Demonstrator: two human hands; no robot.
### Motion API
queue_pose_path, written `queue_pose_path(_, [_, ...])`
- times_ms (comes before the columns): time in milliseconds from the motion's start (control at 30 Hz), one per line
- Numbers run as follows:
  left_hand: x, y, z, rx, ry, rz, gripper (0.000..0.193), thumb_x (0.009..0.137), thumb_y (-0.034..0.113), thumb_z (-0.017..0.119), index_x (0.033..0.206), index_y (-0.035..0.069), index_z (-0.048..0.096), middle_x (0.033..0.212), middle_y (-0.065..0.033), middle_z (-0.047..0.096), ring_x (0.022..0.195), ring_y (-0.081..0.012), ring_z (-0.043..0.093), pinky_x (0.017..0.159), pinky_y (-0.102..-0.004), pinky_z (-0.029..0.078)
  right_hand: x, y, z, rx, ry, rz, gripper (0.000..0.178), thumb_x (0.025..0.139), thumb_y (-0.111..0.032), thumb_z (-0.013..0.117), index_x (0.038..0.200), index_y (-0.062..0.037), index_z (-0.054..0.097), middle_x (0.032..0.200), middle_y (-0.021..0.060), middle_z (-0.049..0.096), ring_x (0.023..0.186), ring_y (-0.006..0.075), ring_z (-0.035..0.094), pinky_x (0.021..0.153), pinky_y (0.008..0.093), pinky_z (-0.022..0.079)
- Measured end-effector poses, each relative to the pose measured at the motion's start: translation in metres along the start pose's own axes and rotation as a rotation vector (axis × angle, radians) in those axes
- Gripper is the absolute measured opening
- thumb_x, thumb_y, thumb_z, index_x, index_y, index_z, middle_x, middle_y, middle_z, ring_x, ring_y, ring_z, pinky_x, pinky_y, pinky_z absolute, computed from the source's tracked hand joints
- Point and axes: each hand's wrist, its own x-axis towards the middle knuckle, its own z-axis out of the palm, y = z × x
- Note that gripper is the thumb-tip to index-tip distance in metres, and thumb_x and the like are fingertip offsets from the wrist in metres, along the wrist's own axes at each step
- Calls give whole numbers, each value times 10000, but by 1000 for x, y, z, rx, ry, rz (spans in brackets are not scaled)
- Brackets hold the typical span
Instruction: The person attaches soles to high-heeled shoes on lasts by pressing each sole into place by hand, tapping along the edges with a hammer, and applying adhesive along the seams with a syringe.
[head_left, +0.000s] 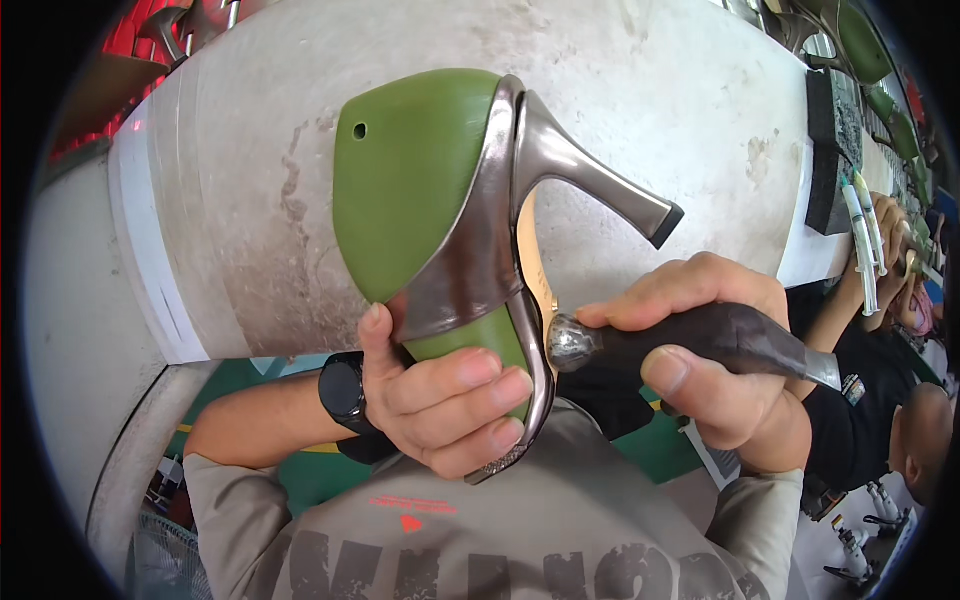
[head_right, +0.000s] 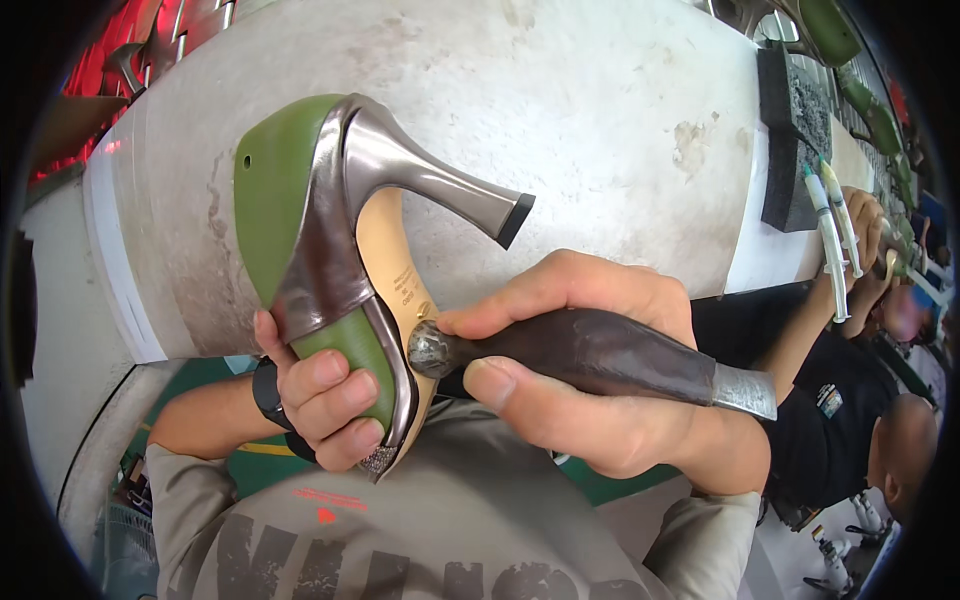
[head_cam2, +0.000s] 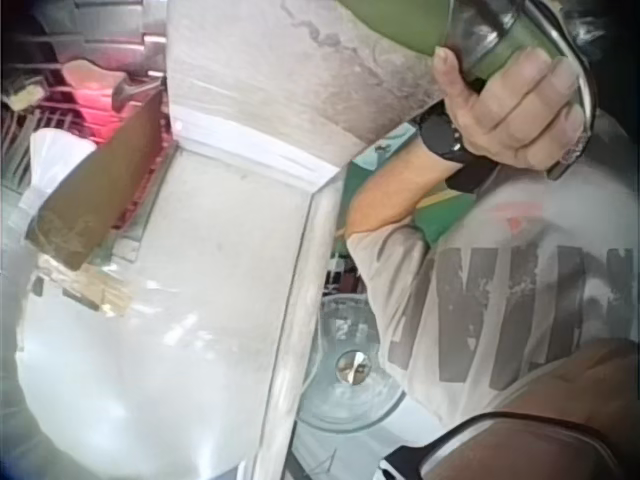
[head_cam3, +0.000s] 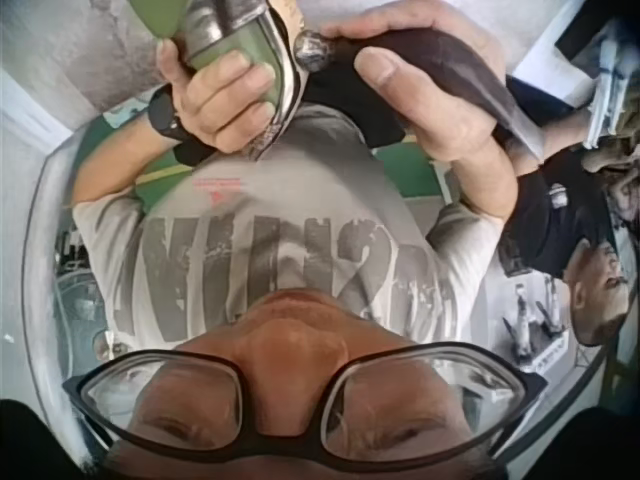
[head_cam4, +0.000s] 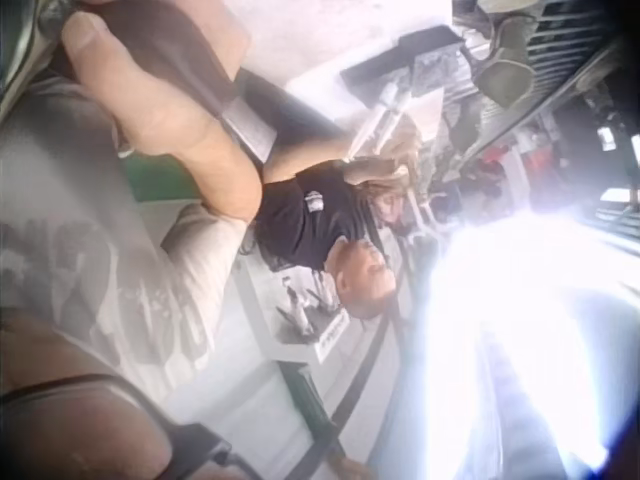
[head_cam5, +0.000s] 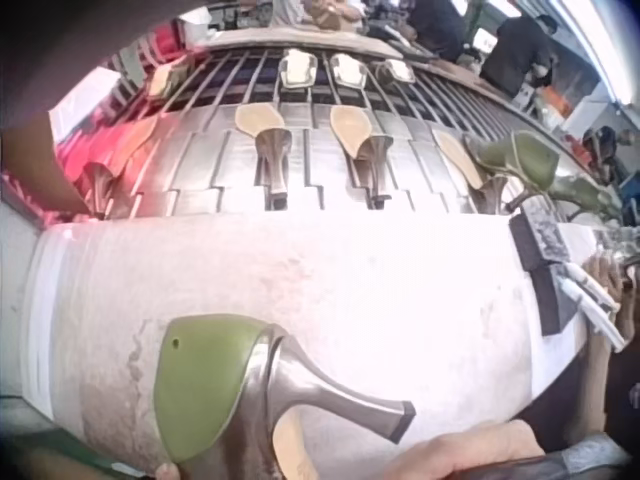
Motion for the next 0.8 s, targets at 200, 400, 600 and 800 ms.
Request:
queue_pose_path(200, [4, -1, -3, -20, -46, -10, 328, 1003, 224, 640, 1305, 179, 518, 1306, 27, 666, 1274, -203, 613, 1213, -756, 203, 2, -22, 6, -84, 29, 57, 334, 827, -197, 718, 1020, 74, 690, 1018, 242, 769, 938, 257, 745, 888, 354, 586])
queue_pose_path(400, [8, -1, -5, -18, -55, -25, 332, 1014, 240, 627, 1324, 183, 521, 1307, 26, 670, 1273, -183, 619, 1222, -738, 210, 11, -37, 18, -188, 94, -14, 324, 817, -178, 707, 1017, 76, 706, 993, 213, 782, 915, 221, 741, 855, 327, 582])
queue_pose_path(600, [13, 1, -6, -52, -55, -48, 321, 1008, 221, 630, 1307, 178, 520, 1300, 28, 675, 1260, -176, 628, 1222, -731, 218, 10, -40, 27, -179, 181, -22, 322, 812, -164, 701, 1019, 82, 716, 983, 200, 783, 890, 214, 739, 843, 320, 578])
queue_pose_path(800, [11, -6, -1, -3, -38, -7, 306, 1013, 196, 626, 1293, 162, 509, 1314, -23, 668, 1258, -220, 629, 1214, -726, 243, 23, -56, 23, -353, 12, -91, 256, 896, -154, 692, 1024, 66, 724, 960, 158, 780, 887, 186, 732, 831, 285, 566])
